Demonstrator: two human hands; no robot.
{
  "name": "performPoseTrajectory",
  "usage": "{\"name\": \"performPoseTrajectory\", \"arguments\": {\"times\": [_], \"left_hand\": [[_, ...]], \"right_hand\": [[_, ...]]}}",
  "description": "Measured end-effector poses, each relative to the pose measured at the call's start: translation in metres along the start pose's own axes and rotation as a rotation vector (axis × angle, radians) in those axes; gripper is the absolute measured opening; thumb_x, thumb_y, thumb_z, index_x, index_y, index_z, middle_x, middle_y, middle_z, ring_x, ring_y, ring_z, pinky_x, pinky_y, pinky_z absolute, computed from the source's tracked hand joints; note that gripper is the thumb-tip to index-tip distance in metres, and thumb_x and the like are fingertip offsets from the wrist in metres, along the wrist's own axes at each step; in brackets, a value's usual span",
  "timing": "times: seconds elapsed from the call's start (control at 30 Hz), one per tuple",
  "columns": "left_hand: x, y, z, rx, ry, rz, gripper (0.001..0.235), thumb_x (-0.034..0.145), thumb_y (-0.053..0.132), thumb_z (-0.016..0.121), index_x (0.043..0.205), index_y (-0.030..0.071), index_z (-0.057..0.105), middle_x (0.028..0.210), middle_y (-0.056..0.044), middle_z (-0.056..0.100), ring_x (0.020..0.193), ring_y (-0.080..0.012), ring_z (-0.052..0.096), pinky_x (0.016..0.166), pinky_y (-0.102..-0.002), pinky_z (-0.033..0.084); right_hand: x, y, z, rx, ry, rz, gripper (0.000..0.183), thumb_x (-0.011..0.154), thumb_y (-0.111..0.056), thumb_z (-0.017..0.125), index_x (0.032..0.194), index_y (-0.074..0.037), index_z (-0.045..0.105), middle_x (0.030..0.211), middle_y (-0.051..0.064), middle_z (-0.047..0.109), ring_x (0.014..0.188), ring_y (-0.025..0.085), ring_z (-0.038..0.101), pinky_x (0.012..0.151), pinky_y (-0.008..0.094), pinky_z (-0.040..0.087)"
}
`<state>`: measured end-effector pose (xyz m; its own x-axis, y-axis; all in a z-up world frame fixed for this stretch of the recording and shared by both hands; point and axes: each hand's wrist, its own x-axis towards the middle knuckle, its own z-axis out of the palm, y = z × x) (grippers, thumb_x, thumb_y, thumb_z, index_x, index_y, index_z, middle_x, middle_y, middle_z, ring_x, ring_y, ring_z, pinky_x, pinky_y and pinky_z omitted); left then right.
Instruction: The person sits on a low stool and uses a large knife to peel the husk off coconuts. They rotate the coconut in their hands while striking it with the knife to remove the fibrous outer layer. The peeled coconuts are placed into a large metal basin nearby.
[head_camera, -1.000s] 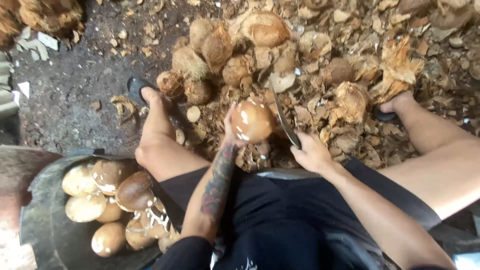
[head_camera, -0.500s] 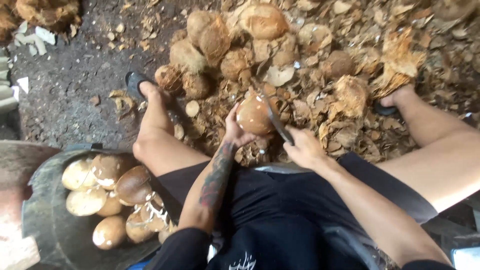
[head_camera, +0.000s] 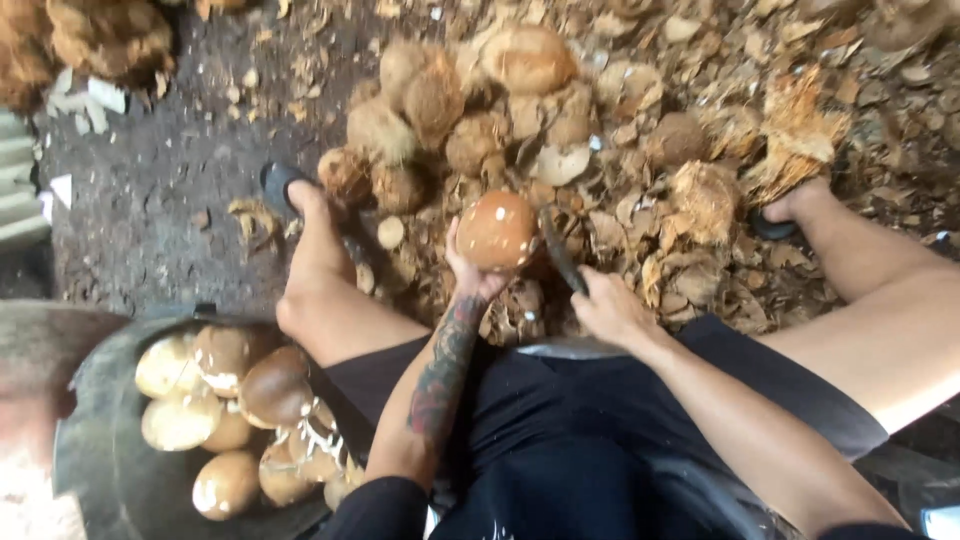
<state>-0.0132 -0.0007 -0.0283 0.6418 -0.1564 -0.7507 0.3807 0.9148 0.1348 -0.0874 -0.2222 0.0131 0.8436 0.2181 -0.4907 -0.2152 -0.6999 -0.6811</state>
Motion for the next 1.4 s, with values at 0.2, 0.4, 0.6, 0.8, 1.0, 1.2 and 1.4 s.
{"name": "performPoseTrajectory", "arguments": {"times": [0.2, 0.4, 0.6, 0.8, 1.0, 1.2, 1.4], "left_hand": [[0.018, -0.002, -0.012, -0.143, 0.044, 0.047, 0.062, 0.083, 0.061, 0.072, 0.122, 0.013, 0.072, 0.118, -0.021, 0.073, 0.096, -0.0468, 0.073, 0.069, -0.054, 0.067], [0.01, 0.006, -0.023, 0.092, -0.042, 0.015, 0.066, 0.083, 0.07, 0.068, 0.127, 0.021, 0.072, 0.122, -0.018, 0.072, 0.106, -0.041, 0.072, 0.078, -0.05, 0.067], [0.045, 0.011, -0.025, 0.478, -0.197, 0.173, 0.053, 0.082, 0.045, 0.076, 0.124, 0.013, 0.077, 0.117, -0.019, 0.077, 0.095, -0.0388, 0.075, 0.08, -0.049, 0.062], [0.033, 0.027, -0.029, 0.723, -0.373, 0.12, 0.069, 0.074, 0.037, 0.075, 0.14, 0.017, 0.069, 0.13, -0.022, 0.07, 0.113, -0.0369, 0.07, 0.1, -0.05, 0.057], [0.032, 0.022, -0.031, 0.473, -0.205, 0.077, 0.057, 0.08, 0.05, 0.078, 0.126, 0.016, 0.075, 0.122, -0.014, 0.075, 0.11, -0.0335, 0.07, 0.103, -0.048, 0.054], [0.029, 0.012, -0.043, 0.416, -0.055, 0.021, 0.057, 0.076, 0.048, 0.081, 0.118, 0.01, 0.077, 0.113, -0.019, 0.076, 0.095, -0.0382, 0.072, 0.086, -0.051, 0.06], [0.036, 0.009, -0.04, 0.629, -0.107, 0.132, 0.07, 0.076, 0.052, 0.083, 0.135, 0.018, 0.07, 0.123, -0.02, 0.069, 0.105, -0.0371, 0.067, 0.091, -0.053, 0.06]], "right_hand": [[0.07, 0.12, 0.067, -0.263, 0.399, -0.823, 0.068, 0.059, -0.065, 0.072, 0.104, -0.014, 0.065, 0.079, 0.01, 0.065, 0.079, 0.033, 0.073, 0.069, 0.046, 0.063], [0.024, 0.039, 0.036, 0.076, 0.041, 0.176, 0.037, 0.091, -0.028, 0.06, 0.114, -0.004, 0.078, 0.097, 0.024, 0.079, 0.11, 0.042, 0.074, 0.091, 0.058, 0.055], [0.046, 0.1, 0.033, -0.382, 0.233, -0.604, 0.058, 0.071, -0.055, 0.063, 0.112, -0.014, 0.066, 0.09, 0.008, 0.072, 0.093, 0.032, 0.076, 0.08, 0.046, 0.062], [0.016, 0.048, -0.024, 0.001, -0.022, 0.231, 0.046, 0.095, -0.027, 0.056, 0.126, 0.004, 0.072, 0.114, 0.033, 0.075, 0.12, 0.05, 0.069, 0.102, 0.06, 0.052], [0.04, 0.009, -0.038, -0.054, 0.094, 0.259, 0.051, 0.088, -0.03, 0.072, 0.129, -0.015, 0.046, 0.116, 0.03, 0.073, 0.115, 0.048, 0.071, 0.096, 0.059, 0.055], [0.081, 0.059, -0.007, 0.062, 0.296, 0.179, 0.05, 0.094, -0.015, 0.069, 0.129, -0.015, 0.033, 0.108, 0.036, 0.073, 0.102, 0.051, 0.074, 0.083, 0.06, 0.056], [0.09, 0.046, -0.01, -0.172, 0.276, 0.303, 0.046, 0.09, -0.041, 0.062, 0.13, -0.018, 0.057, 0.106, 0.027, 0.077, 0.105, 0.049, 0.075, 0.087, 0.061, 0.058]]}}
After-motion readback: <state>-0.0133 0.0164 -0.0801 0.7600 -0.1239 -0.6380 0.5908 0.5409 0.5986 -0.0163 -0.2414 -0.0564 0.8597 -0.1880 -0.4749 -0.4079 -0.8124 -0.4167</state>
